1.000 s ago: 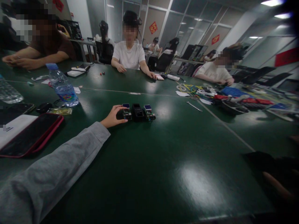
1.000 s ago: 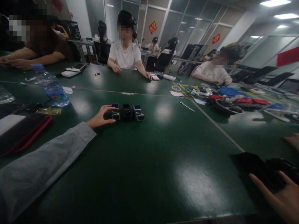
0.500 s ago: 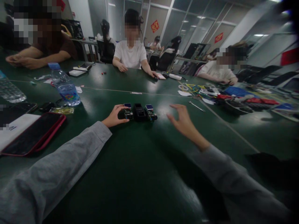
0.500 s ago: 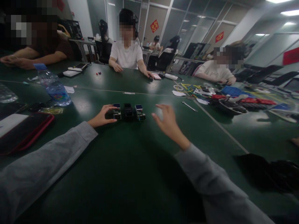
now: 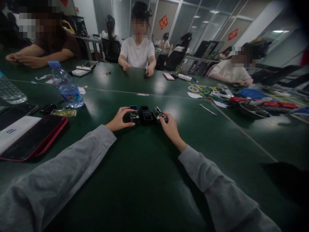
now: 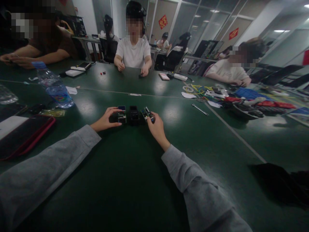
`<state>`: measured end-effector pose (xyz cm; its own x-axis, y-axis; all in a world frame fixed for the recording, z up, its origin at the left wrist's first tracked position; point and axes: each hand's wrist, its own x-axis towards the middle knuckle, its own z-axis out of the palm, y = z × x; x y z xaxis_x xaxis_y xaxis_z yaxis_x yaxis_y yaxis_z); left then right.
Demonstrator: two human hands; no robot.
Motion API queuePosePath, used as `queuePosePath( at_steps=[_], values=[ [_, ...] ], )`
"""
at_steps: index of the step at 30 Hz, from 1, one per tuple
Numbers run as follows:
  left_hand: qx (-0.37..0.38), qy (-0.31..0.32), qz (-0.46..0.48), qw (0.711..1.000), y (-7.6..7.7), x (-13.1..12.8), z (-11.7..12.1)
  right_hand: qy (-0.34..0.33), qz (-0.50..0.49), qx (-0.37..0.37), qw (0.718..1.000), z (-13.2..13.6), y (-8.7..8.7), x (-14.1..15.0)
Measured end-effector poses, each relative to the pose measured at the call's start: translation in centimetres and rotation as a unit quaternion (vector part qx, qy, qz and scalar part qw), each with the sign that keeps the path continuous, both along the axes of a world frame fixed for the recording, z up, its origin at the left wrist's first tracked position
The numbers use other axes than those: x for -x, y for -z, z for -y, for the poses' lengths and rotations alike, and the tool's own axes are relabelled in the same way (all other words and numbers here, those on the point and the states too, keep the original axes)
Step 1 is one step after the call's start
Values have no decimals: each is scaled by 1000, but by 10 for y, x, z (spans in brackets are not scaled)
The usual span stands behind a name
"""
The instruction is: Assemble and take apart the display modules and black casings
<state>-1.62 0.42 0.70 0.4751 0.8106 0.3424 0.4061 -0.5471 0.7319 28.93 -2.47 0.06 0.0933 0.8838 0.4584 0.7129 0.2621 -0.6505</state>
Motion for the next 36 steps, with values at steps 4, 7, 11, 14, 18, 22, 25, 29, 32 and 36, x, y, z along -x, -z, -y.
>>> queuePosePath(
  at_steps=[4,7,11,14,18,22,25,29,32,36],
  values=[
    [2,0,-1,1000,-1,0,1,7,3,4,1000,-7,6,-3],
    [-3,-2,-2,1000,-2,-1,1,12,10,-33,999,-5,5,-3],
    [-12,-2,-3,1000,0,-1,0,-25,67,-60,996,0,0,2],
    [-14,0,-3,1000,0,-1,-1,-35,46,-41,997,1,-1,2],
    [-9,-1,-6,1000,0,0,-1,0,-61,-3,998,-5,4,-6],
    [-9,-1,-5,1000,-1,0,0,42,-87,10,995,-17,13,-18],
    [-6,2,-2,1000,-1,0,0,48,-69,7,996,-21,16,-22],
    [-8,0,3,1000,1,0,0,12,-19,-38,999,-16,11,-16],
    [-6,-1,3,1000,1,0,0,-36,29,-53,998,-8,4,-10],
    [-19,-9,-1,1000,0,-1,0,-51,44,-23,997,17,-5,-13]
  ],
)
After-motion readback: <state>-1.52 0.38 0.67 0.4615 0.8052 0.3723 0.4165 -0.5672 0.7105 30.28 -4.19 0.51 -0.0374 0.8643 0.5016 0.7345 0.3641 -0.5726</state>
